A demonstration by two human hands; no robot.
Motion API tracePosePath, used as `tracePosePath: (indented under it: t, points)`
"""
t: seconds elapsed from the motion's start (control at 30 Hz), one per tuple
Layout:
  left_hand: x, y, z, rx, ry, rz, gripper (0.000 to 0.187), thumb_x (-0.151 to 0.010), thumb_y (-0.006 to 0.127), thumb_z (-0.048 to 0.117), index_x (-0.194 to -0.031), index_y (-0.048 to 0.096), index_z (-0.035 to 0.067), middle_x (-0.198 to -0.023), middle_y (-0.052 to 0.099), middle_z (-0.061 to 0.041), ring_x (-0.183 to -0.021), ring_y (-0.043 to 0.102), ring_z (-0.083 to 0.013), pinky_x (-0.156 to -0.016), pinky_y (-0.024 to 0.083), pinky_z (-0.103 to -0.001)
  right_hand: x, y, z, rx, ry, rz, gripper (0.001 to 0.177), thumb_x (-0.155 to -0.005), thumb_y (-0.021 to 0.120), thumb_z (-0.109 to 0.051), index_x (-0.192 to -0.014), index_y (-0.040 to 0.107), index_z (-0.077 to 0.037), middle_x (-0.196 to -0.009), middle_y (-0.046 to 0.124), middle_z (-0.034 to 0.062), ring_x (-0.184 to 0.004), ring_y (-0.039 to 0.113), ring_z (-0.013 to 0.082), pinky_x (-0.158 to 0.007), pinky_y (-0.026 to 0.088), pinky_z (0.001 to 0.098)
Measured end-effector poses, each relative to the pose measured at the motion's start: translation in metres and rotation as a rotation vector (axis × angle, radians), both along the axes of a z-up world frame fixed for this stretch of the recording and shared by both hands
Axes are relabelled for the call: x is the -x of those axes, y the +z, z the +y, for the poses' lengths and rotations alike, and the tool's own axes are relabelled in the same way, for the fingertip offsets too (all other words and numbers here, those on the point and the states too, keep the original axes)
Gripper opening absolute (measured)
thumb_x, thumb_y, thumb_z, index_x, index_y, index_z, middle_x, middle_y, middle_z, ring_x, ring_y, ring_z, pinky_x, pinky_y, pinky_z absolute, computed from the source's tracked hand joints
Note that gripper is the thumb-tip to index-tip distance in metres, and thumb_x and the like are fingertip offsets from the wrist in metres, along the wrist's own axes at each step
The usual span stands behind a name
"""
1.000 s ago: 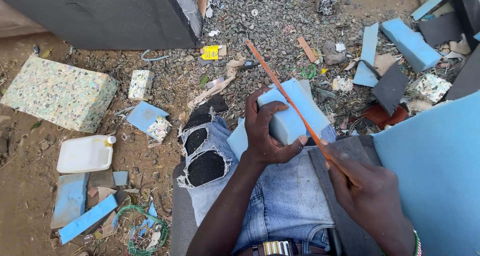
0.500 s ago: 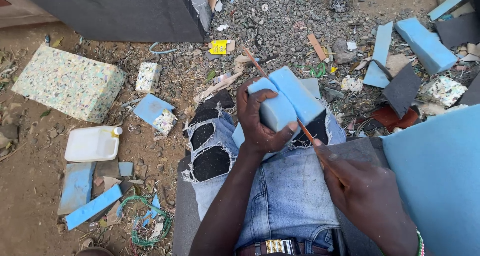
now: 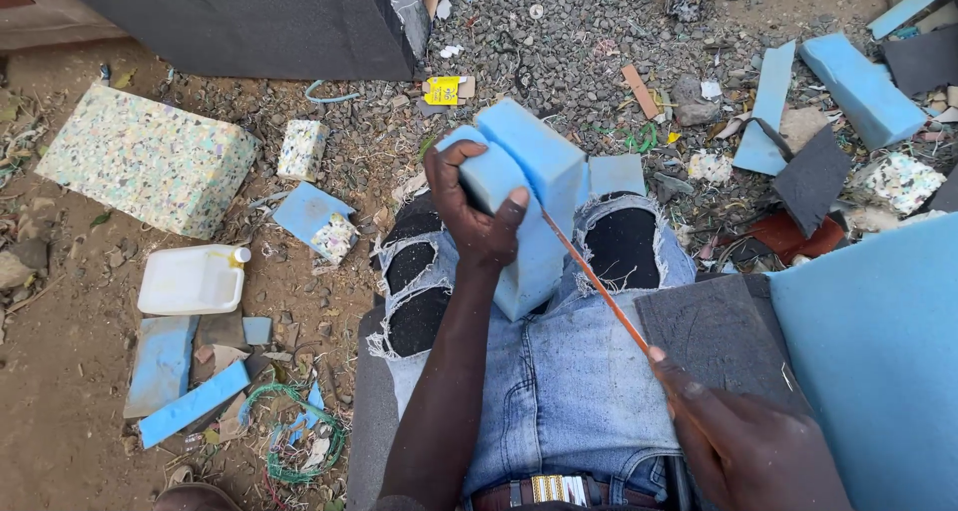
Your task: Cutting a piece of blue foam using a hacksaw blade
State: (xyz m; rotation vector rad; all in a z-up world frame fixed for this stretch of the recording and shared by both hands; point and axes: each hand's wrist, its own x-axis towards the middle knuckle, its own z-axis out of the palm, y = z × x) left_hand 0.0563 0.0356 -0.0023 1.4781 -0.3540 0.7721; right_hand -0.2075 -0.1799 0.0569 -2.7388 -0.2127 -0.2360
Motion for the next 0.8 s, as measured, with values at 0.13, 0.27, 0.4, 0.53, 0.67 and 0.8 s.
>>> tracePosePath:
  t: [0.13, 0.27, 0.4, 0.53, 0.67, 0.8]
  points:
    - [-0.010, 0.013, 0.031, -0.075, 0.027, 0.017, 0.054, -0.086, 0.070, 0.061, -0.116, 0.060, 0.018, -0.125, 0.044, -0.009, -0.127, 0.052, -0.0263, -0.110, 0.043, -0.041, 0.005, -0.010, -0.008, -0.018, 0.073, 0.001, 0.059, -0.098, 0.063, -0.025, -0.156, 0.059, -0.031, -0.067, 0.066, -0.0025, -0.052, 0.061, 0.0243, -0.051, 0.047, 0.0394]
    - [-0.005, 0.057, 0.062, -0.364, -0.089, -0.144, 0.037, -0.088, 0.068, 0.044, -0.105, 0.057, 0.012, -0.120, 0.050, -0.013, -0.114, 0.054, -0.0304, -0.097, 0.045, -0.046, 0.005, -0.018, 0.000, -0.125, 0.127, -0.120, 0.052, -0.096, 0.068, -0.021, -0.148, 0.066, -0.020, -0.072, 0.070, -0.0001, -0.050, 0.056, 0.0210, -0.054, 0.049, 0.0357]
    - [0.004, 0.073, 0.080, -0.565, -0.179, -0.124, 0.033, -0.093, 0.056, 0.042, -0.105, 0.056, 0.012, -0.107, 0.051, -0.010, -0.103, 0.050, -0.0291, -0.091, 0.036, -0.044, -0.002, -0.011, 0.018, -0.208, 0.174, -0.253, 0.044, -0.095, 0.069, -0.010, -0.139, 0.071, -0.008, -0.055, 0.042, 0.0068, -0.045, 0.033, 0.0223, -0.049, 0.036, 0.0365]
    - [0.007, 0.067, 0.093, -0.621, -0.211, -0.132, 0.030, -0.092, 0.054, 0.037, -0.109, 0.058, 0.012, -0.110, 0.058, -0.010, -0.108, 0.055, -0.0300, -0.100, 0.037, -0.046, 0.007, -0.015, 0.023, -0.220, 0.085, -0.199, 0.047, -0.094, 0.072, -0.011, -0.141, 0.073, -0.016, -0.064, 0.060, 0.0099, -0.049, 0.043, 0.0236, -0.056, 0.044, 0.0418]
    - [0.012, 0.061, 0.091, -0.657, -0.241, -0.148, 0.037, -0.098, 0.057, 0.035, -0.124, 0.066, 0.011, -0.125, 0.068, -0.011, -0.119, 0.059, -0.0303, -0.114, 0.038, -0.048, -0.002, -0.010, 0.028, -0.176, 0.157, -0.231, 0.049, -0.092, 0.077, -0.010, -0.141, 0.072, -0.011, -0.060, 0.059, 0.0051, -0.046, 0.042, 0.0231, -0.052, 0.043, 0.0422]
    - [0.019, 0.063, 0.080, -0.719, -0.280, -0.166, 0.041, -0.097, 0.059, 0.033, -0.131, 0.068, 0.013, -0.129, 0.065, -0.014, -0.122, 0.054, -0.0354, -0.115, 0.038, -0.052, -0.026, -0.005, 0.036, -0.016, 0.223, -0.367, 0.042, -0.098, 0.070, -0.008, -0.140, 0.074, -0.010, -0.060, 0.061, 0.0000, -0.050, 0.049, 0.0243, -0.057, 0.047, 0.0415]
